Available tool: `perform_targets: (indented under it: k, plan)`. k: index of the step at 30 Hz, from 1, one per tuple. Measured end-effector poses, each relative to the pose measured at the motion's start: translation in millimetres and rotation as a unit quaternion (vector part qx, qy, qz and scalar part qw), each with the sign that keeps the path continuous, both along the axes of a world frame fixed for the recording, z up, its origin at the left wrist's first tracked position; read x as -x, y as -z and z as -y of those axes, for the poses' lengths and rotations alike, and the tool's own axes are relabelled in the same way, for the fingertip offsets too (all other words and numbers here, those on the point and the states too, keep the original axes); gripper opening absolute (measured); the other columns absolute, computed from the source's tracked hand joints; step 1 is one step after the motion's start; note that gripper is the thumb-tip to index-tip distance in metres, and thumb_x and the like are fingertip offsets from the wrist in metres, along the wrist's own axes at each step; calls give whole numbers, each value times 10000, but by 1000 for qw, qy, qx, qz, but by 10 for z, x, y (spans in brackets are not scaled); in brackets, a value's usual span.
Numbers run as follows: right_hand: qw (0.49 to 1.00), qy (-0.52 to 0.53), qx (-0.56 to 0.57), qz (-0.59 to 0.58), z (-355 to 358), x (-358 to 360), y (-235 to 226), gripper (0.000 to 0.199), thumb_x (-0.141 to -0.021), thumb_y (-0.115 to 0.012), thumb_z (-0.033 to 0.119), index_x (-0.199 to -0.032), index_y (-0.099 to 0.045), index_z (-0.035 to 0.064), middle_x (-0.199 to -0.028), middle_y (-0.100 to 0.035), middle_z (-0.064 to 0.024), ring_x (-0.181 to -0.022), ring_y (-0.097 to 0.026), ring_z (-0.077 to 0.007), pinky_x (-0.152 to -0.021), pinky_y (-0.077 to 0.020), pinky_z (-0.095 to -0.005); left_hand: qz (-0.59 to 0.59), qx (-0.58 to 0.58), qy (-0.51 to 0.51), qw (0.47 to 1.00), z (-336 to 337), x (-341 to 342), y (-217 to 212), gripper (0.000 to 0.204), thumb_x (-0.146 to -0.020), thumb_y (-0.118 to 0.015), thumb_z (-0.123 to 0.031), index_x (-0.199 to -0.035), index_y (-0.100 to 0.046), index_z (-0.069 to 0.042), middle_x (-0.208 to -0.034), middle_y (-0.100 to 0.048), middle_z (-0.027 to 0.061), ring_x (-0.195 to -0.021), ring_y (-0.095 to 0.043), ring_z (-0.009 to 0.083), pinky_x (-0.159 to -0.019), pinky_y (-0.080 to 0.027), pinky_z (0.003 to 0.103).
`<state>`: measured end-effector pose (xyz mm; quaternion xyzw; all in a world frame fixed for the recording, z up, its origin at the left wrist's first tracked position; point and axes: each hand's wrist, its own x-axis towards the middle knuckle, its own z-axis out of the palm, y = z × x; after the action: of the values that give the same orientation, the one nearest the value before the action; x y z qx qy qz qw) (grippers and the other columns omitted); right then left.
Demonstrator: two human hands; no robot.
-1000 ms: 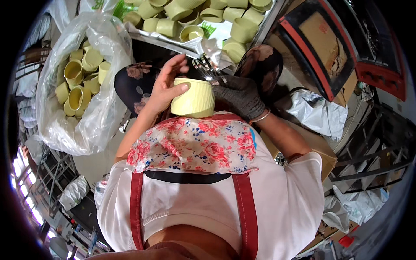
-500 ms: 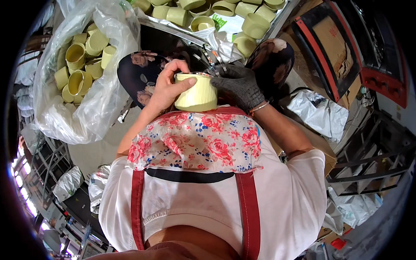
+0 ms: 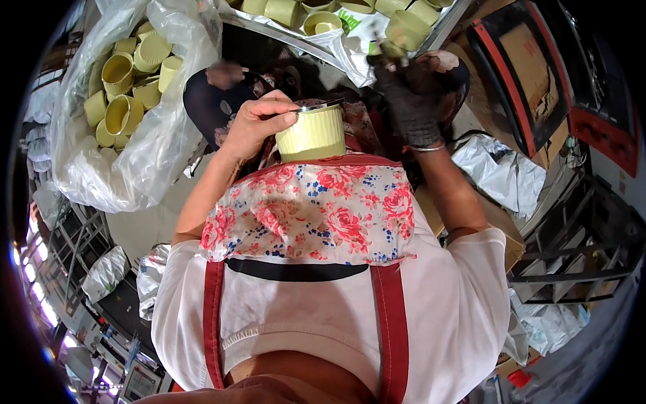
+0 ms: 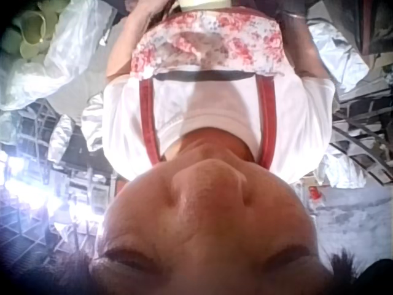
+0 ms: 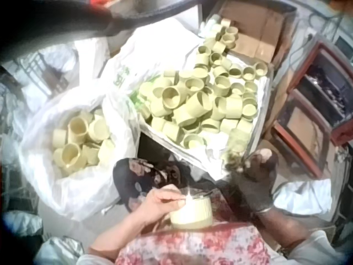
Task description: The person sits on the floor in a cluttered workshop and assembles yellow plastic cups. They pick up a cup, insert a metal ring into the rim, and place the finished unit into a large plastic bag. This process is repeated for multiple cups.
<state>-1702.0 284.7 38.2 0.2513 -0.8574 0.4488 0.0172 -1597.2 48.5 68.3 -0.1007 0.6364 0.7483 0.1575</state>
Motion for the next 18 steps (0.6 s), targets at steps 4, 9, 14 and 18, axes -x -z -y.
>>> perform_targets:
  k: [4, 9, 14, 18]
  plan:
    - [979, -126, 66, 149, 105, -101, -413, 162, -782, -647, 173, -834, -636, 20, -699, -622, -28, -615, -541, -106, -594, -449, -250, -12, 11, 29, 999, -12, 35, 8, 180, -763, -663, -52, -937, -665, -6, -858, -561, 31, -793, -518, 110, -701, -416, 221]
    - [909, -199, 59, 361, 125, -151, -126, 226, -747, -684, 200, -885, -648, 25, -734, -638, -16, -642, -539, -55, -595, -457, -229, -81, 96, 32, 992, -7, -30, -42, 224, -744, -696, -89, -966, -677, -64, -821, -560, 12, -771, -512, 89, -663, -418, 208]
    - [868, -186, 70, 456, 137, -60, 18, 163, -754, -679, 179, -825, -659, 33, -649, -600, 18, -596, -520, -54, -567, -447, -224, -129, 163, 46, 977, 12, -122, -71, 221, -768, -662, -70, -986, -663, -29, -943, -539, 27, -843, -498, 108, -741, -404, 209]
    - [826, -154, 84, 536, 155, -86, 22, 145, -735, -696, 157, -747, -642, 23, -601, -564, 32, -547, -499, -55, -535, -433, -228, -93, 81, -38, 992, 47, -162, 83, 135, -781, -644, -68, -898, -671, -7, -1033, -518, 49, -879, -488, 115, -792, -396, 234]
